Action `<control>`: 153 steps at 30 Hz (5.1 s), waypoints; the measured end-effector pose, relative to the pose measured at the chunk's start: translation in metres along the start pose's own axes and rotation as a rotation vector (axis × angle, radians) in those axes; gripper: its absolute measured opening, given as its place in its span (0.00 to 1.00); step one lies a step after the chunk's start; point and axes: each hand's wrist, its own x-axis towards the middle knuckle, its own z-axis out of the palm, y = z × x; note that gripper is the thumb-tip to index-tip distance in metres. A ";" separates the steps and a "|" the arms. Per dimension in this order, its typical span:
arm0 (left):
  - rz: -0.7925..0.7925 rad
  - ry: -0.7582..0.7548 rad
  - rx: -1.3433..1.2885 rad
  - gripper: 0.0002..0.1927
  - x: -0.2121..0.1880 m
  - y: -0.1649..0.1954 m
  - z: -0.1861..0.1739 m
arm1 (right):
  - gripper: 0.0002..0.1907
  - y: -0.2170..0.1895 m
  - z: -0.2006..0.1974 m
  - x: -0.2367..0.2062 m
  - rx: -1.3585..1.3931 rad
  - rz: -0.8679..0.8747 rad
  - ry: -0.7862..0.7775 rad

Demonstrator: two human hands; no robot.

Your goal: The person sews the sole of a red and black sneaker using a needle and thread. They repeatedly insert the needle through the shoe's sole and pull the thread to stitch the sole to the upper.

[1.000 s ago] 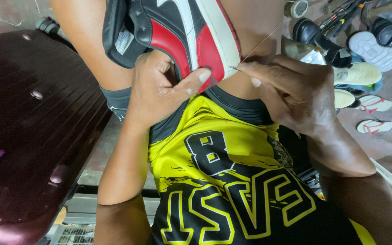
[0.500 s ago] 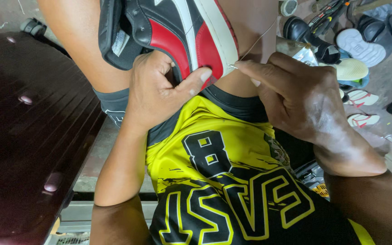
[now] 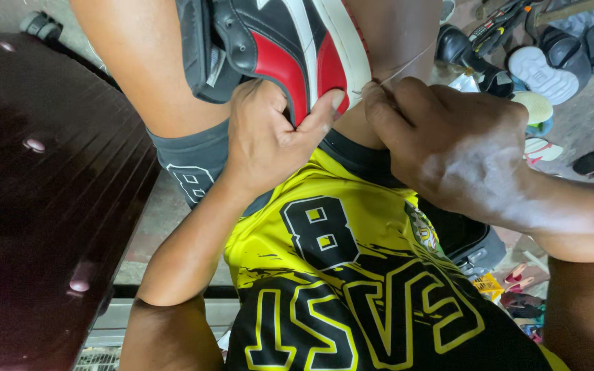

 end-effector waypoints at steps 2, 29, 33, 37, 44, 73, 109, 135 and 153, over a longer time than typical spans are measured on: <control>-0.006 0.005 0.057 0.13 0.001 -0.002 -0.001 | 0.18 -0.001 0.001 0.003 -0.013 -0.010 -0.024; -0.036 -0.009 -0.083 0.07 -0.015 0.009 -0.005 | 0.23 -0.002 -0.025 -0.023 0.256 0.096 -0.040; -0.050 -0.005 -0.076 0.08 -0.016 0.009 -0.005 | 0.22 -0.004 -0.014 -0.023 0.181 0.073 -0.080; -0.039 0.002 -0.072 0.08 -0.016 0.010 -0.006 | 0.23 -0.002 -0.012 -0.025 0.188 0.061 -0.074; -0.041 0.052 -0.020 0.12 -0.015 0.016 0.002 | 0.21 -0.014 -0.016 -0.021 -0.017 0.118 -0.203; -0.134 0.239 -0.118 0.05 -0.047 0.027 -0.025 | 0.02 0.007 0.027 -0.005 0.391 0.084 0.079; -0.460 -0.108 -0.687 0.10 -0.031 0.033 -0.062 | 0.03 0.017 0.047 -0.016 0.992 0.493 -0.094; -0.098 -0.212 0.058 0.03 0.005 -0.012 -0.030 | 0.06 -0.013 0.013 0.000 0.170 0.112 -0.044; -0.154 -0.280 0.153 0.14 0.008 -0.012 -0.019 | 0.25 0.031 0.022 -0.026 -0.264 -0.073 -0.010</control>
